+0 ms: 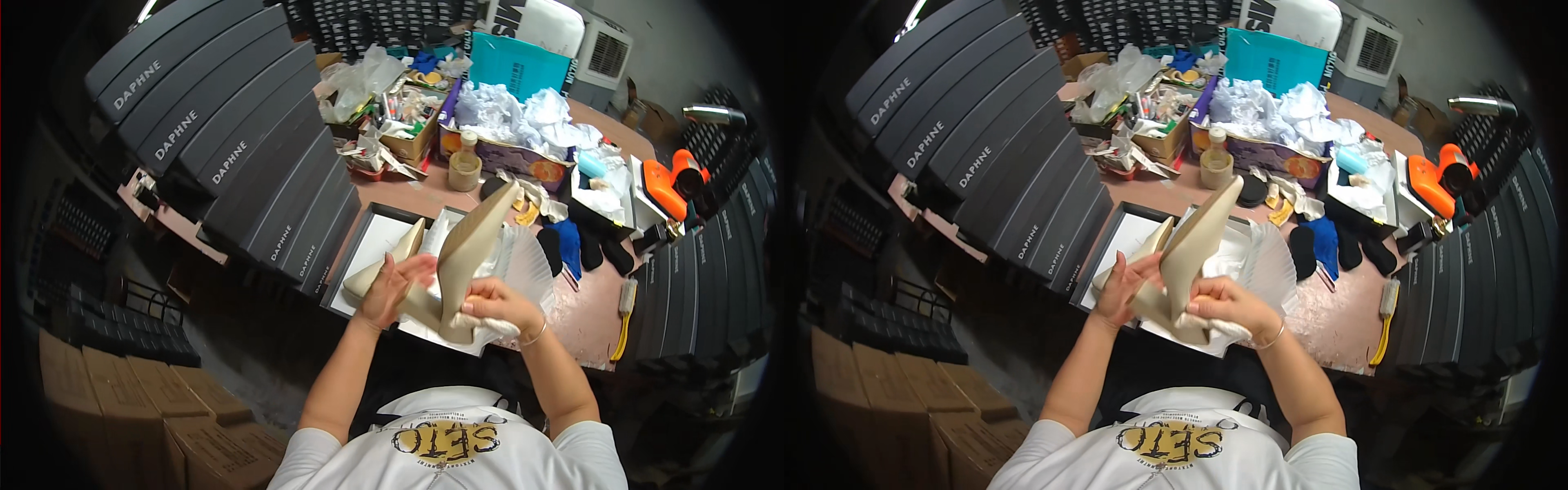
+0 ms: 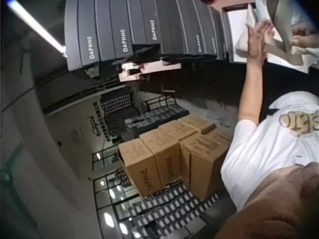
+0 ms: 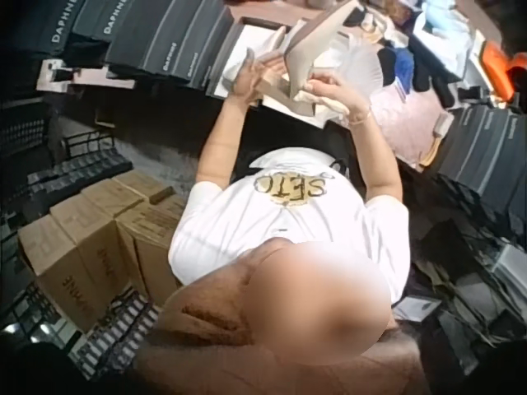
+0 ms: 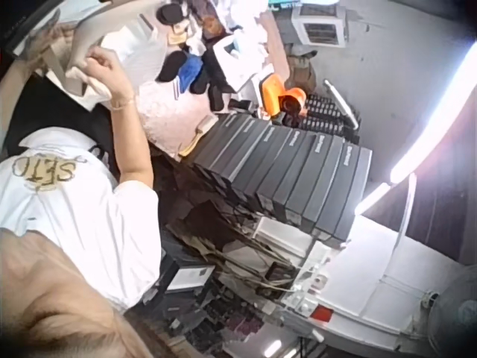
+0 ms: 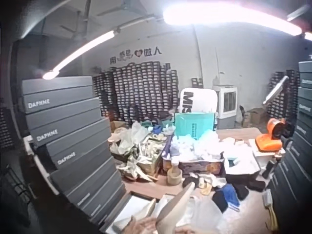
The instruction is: Packing finished shoes into boxes with tissue paper and organizing stacked boxes on a workbench.
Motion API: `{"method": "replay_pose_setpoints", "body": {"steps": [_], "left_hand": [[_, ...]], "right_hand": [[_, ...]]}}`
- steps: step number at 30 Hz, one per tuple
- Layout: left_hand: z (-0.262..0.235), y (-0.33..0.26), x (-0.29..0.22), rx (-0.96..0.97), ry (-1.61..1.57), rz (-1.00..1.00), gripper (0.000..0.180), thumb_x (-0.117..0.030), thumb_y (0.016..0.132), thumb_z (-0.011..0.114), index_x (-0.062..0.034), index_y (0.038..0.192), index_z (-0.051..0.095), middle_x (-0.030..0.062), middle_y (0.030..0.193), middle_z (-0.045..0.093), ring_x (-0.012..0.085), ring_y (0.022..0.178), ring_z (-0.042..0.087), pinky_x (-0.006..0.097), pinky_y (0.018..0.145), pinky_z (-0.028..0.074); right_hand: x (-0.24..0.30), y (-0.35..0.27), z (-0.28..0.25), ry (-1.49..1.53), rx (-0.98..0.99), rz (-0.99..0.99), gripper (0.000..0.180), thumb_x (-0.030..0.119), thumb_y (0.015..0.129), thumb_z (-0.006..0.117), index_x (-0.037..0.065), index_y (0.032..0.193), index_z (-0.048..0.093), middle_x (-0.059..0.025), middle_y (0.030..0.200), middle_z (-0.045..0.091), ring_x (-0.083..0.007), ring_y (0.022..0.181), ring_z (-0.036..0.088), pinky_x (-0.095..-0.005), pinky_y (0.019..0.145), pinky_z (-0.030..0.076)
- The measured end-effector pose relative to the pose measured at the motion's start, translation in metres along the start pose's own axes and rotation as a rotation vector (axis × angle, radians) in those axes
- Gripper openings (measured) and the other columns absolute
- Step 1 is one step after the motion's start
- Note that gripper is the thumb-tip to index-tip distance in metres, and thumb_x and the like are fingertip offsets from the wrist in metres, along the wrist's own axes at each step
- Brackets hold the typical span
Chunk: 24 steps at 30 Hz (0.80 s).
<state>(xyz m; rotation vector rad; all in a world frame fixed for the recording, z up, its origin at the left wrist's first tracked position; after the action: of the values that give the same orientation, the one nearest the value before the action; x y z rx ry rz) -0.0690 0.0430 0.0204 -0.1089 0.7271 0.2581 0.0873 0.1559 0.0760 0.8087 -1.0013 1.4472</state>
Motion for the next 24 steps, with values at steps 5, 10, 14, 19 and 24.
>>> {"method": "replay_pose_setpoints", "body": {"steps": [5, 10, 14, 19, 24], "left_hand": [[0.073, -0.014, 0.022, 0.111, -0.249, -0.100, 0.113, -0.087, 0.076, 0.023, 0.0069, 0.138, 0.034, 0.0272, 0.128, 0.051, 0.0366, 0.125, 0.047, 0.047, 0.108, 0.034], [0.041, -0.071, 0.050, -0.061, -0.581, 0.076, 0.104, -0.083, 0.077, 0.037, -0.0030, 0.143, 0.030, 0.0275, 0.131, 0.047, 0.0386, 0.120, 0.051, 0.053, 0.106, 0.036], [0.057, -0.095, 0.029, 0.084, -0.251, -0.012, 0.106, -0.080, 0.073, 0.051, -0.0026, 0.143, 0.030, 0.0276, 0.131, 0.047, 0.0394, 0.113, 0.057, 0.050, 0.096, 0.047], [0.042, -0.091, 0.024, 0.038, 0.020, -0.102, 0.102, -0.083, 0.075, 0.040, -0.0053, 0.141, 0.033, 0.0233, 0.116, 0.057, 0.0344, 0.087, 0.066, 0.044, 0.077, 0.056], [0.037, -0.106, 0.058, 0.006, -0.082, -0.239, 0.087, -0.073, 0.086, 0.038, -0.0032, 0.138, 0.036, 0.0160, 0.110, 0.061, 0.0248, 0.092, 0.066, 0.036, 0.080, 0.055]], "right_hand": [[-0.063, -0.007, 0.040, 0.547, 0.273, 0.058, 0.032, 0.011, 0.087, 0.065, -0.003, 0.115, 0.061, -0.0086, 0.107, 0.067, -0.0141, 0.094, 0.065, -0.0262, 0.083, 0.052], [-0.093, -0.023, 0.026, 0.107, 0.186, 0.141, 0.017, 0.012, 0.090, 0.063, 0.001, 0.103, 0.063, -0.0009, 0.095, 0.063, -0.0068, 0.086, 0.057, -0.0207, 0.077, 0.046], [-0.045, -0.042, -0.007, -0.228, -0.356, 0.021, 0.013, 0.012, 0.093, 0.059, 0.001, 0.101, 0.061, 0.0017, 0.087, 0.059, -0.0041, 0.079, 0.052, -0.0212, 0.070, 0.044], [0.044, -0.038, 0.060, -1.203, -0.301, -0.763, 0.023, 0.006, 0.074, 0.071, 0.008, 0.095, 0.062, -0.0075, 0.074, 0.053, -0.0228, 0.058, 0.054, -0.0320, 0.050, 0.045], [-0.009, 0.027, 0.035, -1.582, -0.209, -0.519, 0.016, 0.021, 0.081, 0.062, 0.011, 0.082, 0.050, -0.0055, 0.076, 0.053, -0.0234, 0.060, 0.061, -0.0339, 0.049, 0.049]]}}
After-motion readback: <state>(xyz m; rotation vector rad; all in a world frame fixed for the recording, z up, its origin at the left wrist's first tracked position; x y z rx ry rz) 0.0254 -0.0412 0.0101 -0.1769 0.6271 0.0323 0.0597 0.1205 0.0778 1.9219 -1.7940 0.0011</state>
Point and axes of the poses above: each hand's wrist, its own y-axis towards the middle knuckle, its own z-axis out of the palm, x = y × z, the point moved 4 cm from there along y, towards the middle knuckle
